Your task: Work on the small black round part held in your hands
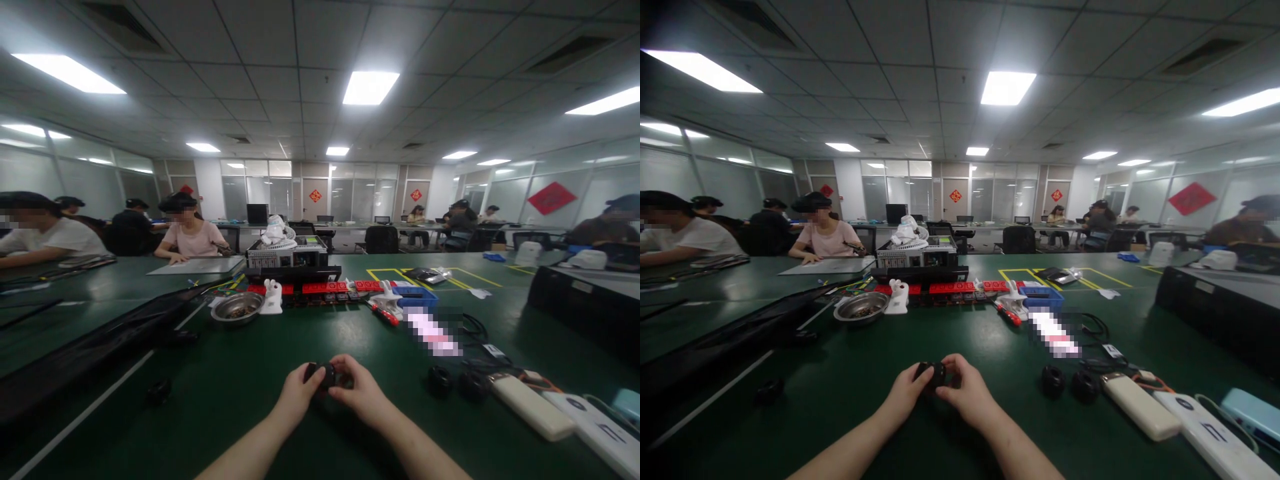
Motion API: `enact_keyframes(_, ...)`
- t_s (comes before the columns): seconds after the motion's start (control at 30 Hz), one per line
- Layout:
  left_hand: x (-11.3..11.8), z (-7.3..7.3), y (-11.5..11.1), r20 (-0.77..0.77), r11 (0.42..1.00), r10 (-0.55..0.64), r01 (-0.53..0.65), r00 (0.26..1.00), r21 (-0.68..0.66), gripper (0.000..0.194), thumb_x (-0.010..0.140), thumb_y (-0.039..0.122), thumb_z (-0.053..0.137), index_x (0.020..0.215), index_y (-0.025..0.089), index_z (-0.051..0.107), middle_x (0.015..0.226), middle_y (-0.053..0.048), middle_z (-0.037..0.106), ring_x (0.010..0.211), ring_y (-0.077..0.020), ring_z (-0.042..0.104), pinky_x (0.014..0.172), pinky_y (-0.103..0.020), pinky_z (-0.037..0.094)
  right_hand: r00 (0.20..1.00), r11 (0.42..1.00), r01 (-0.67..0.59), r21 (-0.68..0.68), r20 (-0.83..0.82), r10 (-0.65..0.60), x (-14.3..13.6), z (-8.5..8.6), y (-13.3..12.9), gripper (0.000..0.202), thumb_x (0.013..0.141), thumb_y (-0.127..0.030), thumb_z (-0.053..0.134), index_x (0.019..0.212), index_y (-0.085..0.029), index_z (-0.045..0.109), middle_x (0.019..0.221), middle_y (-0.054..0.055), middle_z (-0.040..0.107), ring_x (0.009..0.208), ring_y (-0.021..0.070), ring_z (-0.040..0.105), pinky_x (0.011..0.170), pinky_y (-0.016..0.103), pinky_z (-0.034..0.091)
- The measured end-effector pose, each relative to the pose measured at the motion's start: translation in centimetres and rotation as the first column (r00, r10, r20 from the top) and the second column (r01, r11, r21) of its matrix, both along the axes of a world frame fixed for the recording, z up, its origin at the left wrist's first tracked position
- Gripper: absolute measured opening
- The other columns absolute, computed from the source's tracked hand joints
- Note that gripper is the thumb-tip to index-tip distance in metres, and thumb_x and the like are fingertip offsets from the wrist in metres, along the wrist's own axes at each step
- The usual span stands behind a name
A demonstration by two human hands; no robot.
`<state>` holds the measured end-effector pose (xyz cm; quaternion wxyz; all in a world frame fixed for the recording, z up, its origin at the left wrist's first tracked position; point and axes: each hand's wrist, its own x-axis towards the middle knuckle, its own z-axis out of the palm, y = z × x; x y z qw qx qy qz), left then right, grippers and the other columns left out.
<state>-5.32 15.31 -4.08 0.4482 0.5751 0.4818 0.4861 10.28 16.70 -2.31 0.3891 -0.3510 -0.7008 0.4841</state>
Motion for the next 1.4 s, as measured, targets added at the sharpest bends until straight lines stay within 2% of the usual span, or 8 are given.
enact_keyframes(0.1,0.0,-0.1,0.1,-0.005,0.999,0.043,-0.042,0.999,0.006,0.038,0.067,0.046,0.055,0.08,0.011,0.056,0.072,-0.005,0.062,0.069,-0.0195,0.058,0.059,-0.028,0.045,1.0,1.0,0.018,0.011,0.007,-0.018,-0.1,0.1,-0.2,0.039,0.058,-0.02,0.064,0.093,-0.02,0.047,0.088,0.002,0.058,0.069,0.0129,0.053,0.062,0.025,0.042)
enact_keyframes(0.37,0.4,0.8,-1.0,-0.063,0.987,0.008,0.002,0.998,0.164,0.04,0.061,0.026,0.064,0.098,0.014,0.053,0.093,-0.008,0.061,0.086,-0.0203,0.057,0.075,-0.028,0.044,0.999,0.897,0.053,-0.438,0.036,-0.041,-0.5,-0.9,0.8,0.056,0.071,-0.066,0.027,0.082,-0.015,0.047,0.052,0.0,0.054,0.035,0.0086,0.043,0.032,0.02,0.034)
enact_keyframes(0.57,0.2,1.0,-1.3,-0.136,0.986,-0.004,0.026,0.991,0.162,0.045,0.063,0.035,0.063,0.102,0.015,0.054,0.095,-0.008,0.062,0.086,-0.0208,0.057,0.075,-0.028,0.043,0.995,0.948,0.018,-0.318,-0.09,-0.049,-0.1,-1.1,1.1,0.045,0.065,-0.058,0.049,0.075,-0.014,0.047,0.048,-0.004,0.048,0.035,0.0057,0.039,0.034,0.018,0.033)
enact_keyframes(0.87,-0.5,-0.5,0.6,-0.018,0.999,0.014,-0.014,1.0,0.046,0.033,0.064,0.04,0.058,0.079,0.011,0.056,0.07,-0.005,0.061,0.067,-0.0185,0.057,0.061,-0.028,0.044,0.986,0.971,-0.098,-0.218,-0.151,0.065,-0.2,-1.1,0.8,0.054,0.048,-0.027,0.073,0.093,-0.019,0.043,0.088,0.003,0.055,0.053,0.007,0.048,0.044,0.019,0.038)
enact_keyframes(1.0,-0.5,0.0,0.2,-0.023,0.985,0.079,-0.075,0.997,0.157,0.034,0.062,0.026,0.062,0.093,0.013,0.054,0.089,-0.007,0.062,0.084,-0.0201,0.057,0.075,-0.028,0.044,0.991,0.898,0.002,-0.44,-0.117,-0.06,-0.1,-0.9,0.8,0.054,0.06,-0.05,0.061,0.101,-0.021,0.04,0.089,0.004,0.055,0.057,0.0102,0.054,0.044,0.021,0.042)
enact_keyframes(1.17,0.1,1.3,-1.4,-0.151,0.971,-0.005,0.041,0.988,0.234,0.045,0.059,0.022,0.065,0.102,0.017,0.054,0.098,-0.007,0.061,0.089,-0.0201,0.056,0.078,-0.028,0.043,0.997,0.769,-0.081,-0.634,-0.067,0.049,0.1,-0.7,0.6,0.054,0.072,-0.064,0.03,0.082,-0.014,0.048,0.057,0.003,0.056,0.037,0.0084,0.048,0.035,0.019,0.038)
enact_keyframes(1.3,0.5,2.2,-2.7,-0.405,0.931,-0.005,0.153,0.914,0.332,0.05,0.057,0.028,0.067,0.106,0.026,0.055,0.1,-0.003,0.062,0.091,-0.0215,0.055,0.083,-0.031,0.041,1.0,0.868,-0.016,-0.497,-0.018,0.008,-0.1,-0.9,0.7,0.055,0.072,-0.064,0.032,0.075,-0.013,0.052,0.042,-0.002,0.046,0.031,0.0073,0.04,0.03,0.017,0.031)
enact_keyframes(1.4,0.4,2.3,-2.7,-0.423,0.942,0.09,0.061,0.902,0.329,0.053,0.057,0.032,0.067,0.108,0.027,0.053,0.103,-0.003,0.061,0.094,-0.0229,0.054,0.083,-0.032,0.04,0.997,0.95,0.035,-0.31,-0.05,-0.054,-0.2,-0.9,0.7,0.047,0.069,-0.06,0.043,0.078,-0.014,0.051,0.045,-0.005,0.044,0.035,0.0072,0.04,0.033,0.018,0.032)
